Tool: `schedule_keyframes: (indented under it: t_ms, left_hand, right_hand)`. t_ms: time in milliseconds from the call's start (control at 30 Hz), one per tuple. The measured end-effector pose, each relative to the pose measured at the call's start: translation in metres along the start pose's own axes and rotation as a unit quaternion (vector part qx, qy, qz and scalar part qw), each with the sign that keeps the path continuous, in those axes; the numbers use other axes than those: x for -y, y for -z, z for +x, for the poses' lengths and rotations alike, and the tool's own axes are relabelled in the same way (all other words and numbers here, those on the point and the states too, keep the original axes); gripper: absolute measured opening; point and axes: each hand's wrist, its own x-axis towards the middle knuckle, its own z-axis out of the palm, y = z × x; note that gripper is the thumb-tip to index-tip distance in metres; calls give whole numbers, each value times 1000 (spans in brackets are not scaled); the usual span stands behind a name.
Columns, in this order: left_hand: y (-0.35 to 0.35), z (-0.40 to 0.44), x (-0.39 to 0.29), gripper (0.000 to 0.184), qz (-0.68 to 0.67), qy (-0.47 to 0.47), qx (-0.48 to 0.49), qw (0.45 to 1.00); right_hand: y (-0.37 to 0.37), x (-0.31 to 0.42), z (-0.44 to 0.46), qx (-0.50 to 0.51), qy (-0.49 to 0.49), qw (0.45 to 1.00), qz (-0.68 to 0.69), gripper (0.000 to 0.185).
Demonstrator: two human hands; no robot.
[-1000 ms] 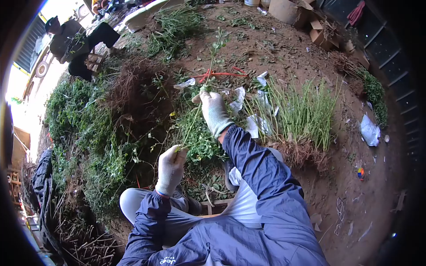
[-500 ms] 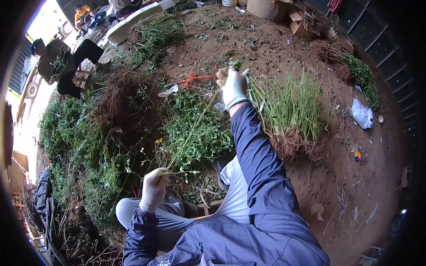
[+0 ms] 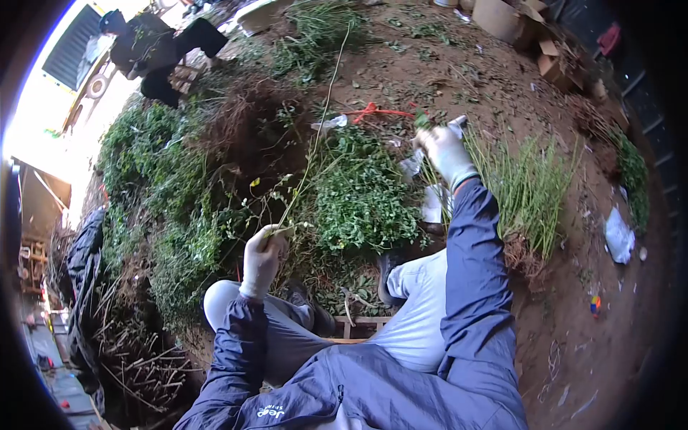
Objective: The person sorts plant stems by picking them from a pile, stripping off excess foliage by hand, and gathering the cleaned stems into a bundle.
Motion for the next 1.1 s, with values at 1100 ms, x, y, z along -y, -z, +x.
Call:
schedule_keyframes:
  t_ms: [1100]
  left_hand:
    - [-4, 13, 14, 19, 348, -219, -103, 906]
  right_hand:
    - [-105, 165, -45, 161, -84, 960, 213, 22]
